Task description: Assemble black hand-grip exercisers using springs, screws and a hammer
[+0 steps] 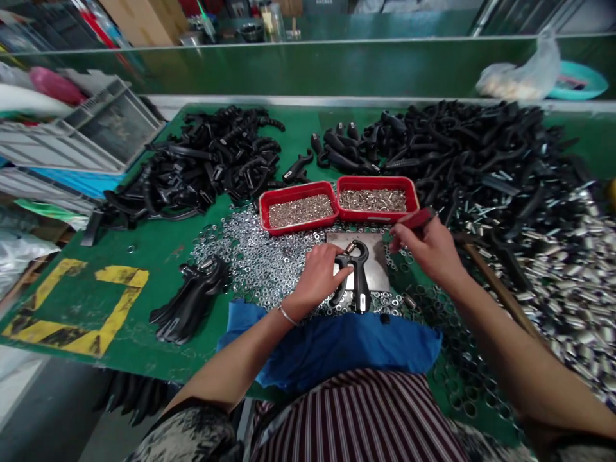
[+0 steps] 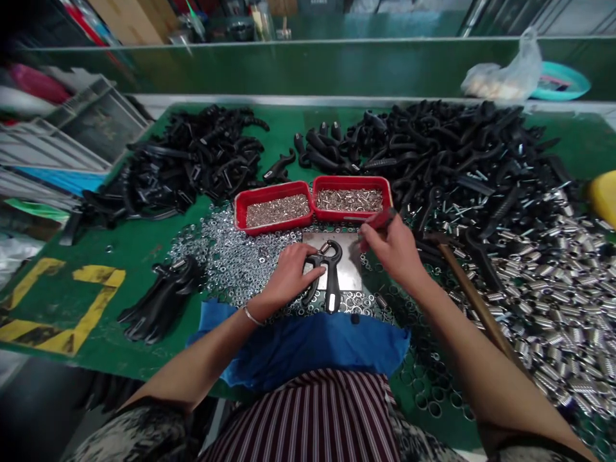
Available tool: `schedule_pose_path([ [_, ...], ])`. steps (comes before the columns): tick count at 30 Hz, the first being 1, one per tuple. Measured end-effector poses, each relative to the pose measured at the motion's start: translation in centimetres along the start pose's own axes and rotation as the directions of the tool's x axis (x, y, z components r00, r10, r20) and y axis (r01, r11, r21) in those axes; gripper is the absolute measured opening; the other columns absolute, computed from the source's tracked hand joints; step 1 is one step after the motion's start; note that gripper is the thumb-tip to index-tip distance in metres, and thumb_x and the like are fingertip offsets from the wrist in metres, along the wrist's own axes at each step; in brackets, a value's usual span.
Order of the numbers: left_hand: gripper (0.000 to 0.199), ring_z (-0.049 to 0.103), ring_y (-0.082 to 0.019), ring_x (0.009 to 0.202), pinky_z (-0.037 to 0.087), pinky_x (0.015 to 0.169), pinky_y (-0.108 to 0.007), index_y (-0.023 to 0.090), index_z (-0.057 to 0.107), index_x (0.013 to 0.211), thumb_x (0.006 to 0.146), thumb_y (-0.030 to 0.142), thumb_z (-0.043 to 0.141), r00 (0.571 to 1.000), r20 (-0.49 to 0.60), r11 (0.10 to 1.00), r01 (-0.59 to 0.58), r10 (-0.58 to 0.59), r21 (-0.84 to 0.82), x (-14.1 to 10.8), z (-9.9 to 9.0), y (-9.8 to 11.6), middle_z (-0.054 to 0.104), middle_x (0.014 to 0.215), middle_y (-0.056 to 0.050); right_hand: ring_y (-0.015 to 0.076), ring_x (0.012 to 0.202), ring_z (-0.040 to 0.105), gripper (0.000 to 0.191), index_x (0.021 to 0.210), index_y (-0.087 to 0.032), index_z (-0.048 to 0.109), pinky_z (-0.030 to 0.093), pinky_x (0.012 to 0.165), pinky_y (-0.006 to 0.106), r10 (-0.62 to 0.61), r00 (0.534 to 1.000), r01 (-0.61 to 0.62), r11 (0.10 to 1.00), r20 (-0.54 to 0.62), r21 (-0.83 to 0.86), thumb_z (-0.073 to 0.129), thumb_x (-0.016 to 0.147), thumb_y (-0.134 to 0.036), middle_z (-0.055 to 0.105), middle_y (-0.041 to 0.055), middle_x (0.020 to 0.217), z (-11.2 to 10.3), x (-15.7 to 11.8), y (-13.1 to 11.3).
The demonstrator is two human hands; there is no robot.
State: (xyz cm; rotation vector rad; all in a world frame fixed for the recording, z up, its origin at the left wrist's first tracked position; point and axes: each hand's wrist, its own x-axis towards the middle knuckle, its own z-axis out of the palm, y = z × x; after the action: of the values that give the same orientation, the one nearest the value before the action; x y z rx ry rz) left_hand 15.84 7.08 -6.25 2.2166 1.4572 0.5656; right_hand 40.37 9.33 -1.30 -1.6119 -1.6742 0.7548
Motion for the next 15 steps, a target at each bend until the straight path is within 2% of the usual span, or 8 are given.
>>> schedule_pose_path([
  [2, 0.035, 0.052, -0.027, 0.118, 0.040, 0.103, -0.043, 0.020, 0.058, 0.118, 0.091, 0.040, 0.068, 1.000, 0.010, 1.000, 0.014, -0.014, 0.007, 0.0, -0.1, 0.1, 0.062, 0.120, -0.008, 0.0240, 0.072, 0.073, 0.037, 0.113, -0.025, 0.047, 0.059, 0.064, 0.040, 0.020, 0.999, -0.029, 0.970, 0.042, 0.241, 0.047, 0.097, -0.058, 0.074, 0.0108, 0.101, 1.6, -0.6, -0.9],
  [4, 0.034, 0.052, -0.028, 0.118, 0.040, 0.102, -0.043, 0.020, 0.058, 0.117, 0.092, 0.040, 0.068, 0.999, 0.021, 1.000, 0.026, -0.026, 0.011, 0.1, -0.1, 0.1, 0.062, 0.119, -0.008, 0.0248, 0.072, 0.074, 0.041, 0.117, -0.027, 0.043, 0.059, 0.060, 0.040, 0.071, 0.996, -0.086, 0.927, 0.053, 0.366, 0.047, 0.096, -0.062, 0.074, 0.0108, 0.104, 3.8, -1.1, -1.2],
  [7, 0.035, 0.052, -0.028, 0.117, 0.040, 0.101, -0.043, 0.020, 0.058, 0.117, 0.092, 0.043, 0.066, 0.999, 0.028, 1.000, 0.028, -0.028, 0.002, 0.2, -0.1, 0.0, 0.062, 0.118, -0.008, 0.0266, 0.073, 0.075, 0.045, 0.122, -0.028, 0.038, 0.060, 0.060, 0.042, 0.141, 0.990, -0.139, 0.888, 0.027, 0.438, 0.047, 0.095, -0.063, 0.075, 0.0110, 0.102, 6.4, -1.7, -0.6],
  [9, 0.036, 0.052, -0.028, 0.117, 0.040, 0.101, -0.043, 0.019, 0.057, 0.118, 0.093, 0.044, 0.065, 0.999, 0.024, 1.000, 0.023, -0.022, -0.008, 0.2, 0.0, -0.1, 0.062, 0.119, -0.009, 0.0267, 0.073, 0.075, 0.042, 0.122, -0.029, 0.037, 0.060, 0.060, 0.042, 0.150, 0.989, -0.134, 0.870, 0.005, 0.475, 0.047, 0.096, -0.061, 0.075, 0.0106, 0.101, 7.3, -1.8, -0.1],
  [15, 0.036, 0.052, -0.028, 0.113, 0.040, 0.099, -0.043, 0.019, 0.057, 0.116, 0.093, 0.045, 0.064, 1.000, -0.006, 1.000, 0.008, -0.009, -0.028, 0.1, 0.4, -0.3, 0.062, 0.117, -0.009, 0.0253, 0.069, 0.075, 0.038, 0.118, -0.029, 0.038, 0.059, 0.056, 0.040, 0.126, 0.992, -0.111, 0.842, 0.009, 0.529, 0.051, 0.096, -0.058, 0.075, 0.0089, 0.096, 7.7, -1.6, 0.3],
])
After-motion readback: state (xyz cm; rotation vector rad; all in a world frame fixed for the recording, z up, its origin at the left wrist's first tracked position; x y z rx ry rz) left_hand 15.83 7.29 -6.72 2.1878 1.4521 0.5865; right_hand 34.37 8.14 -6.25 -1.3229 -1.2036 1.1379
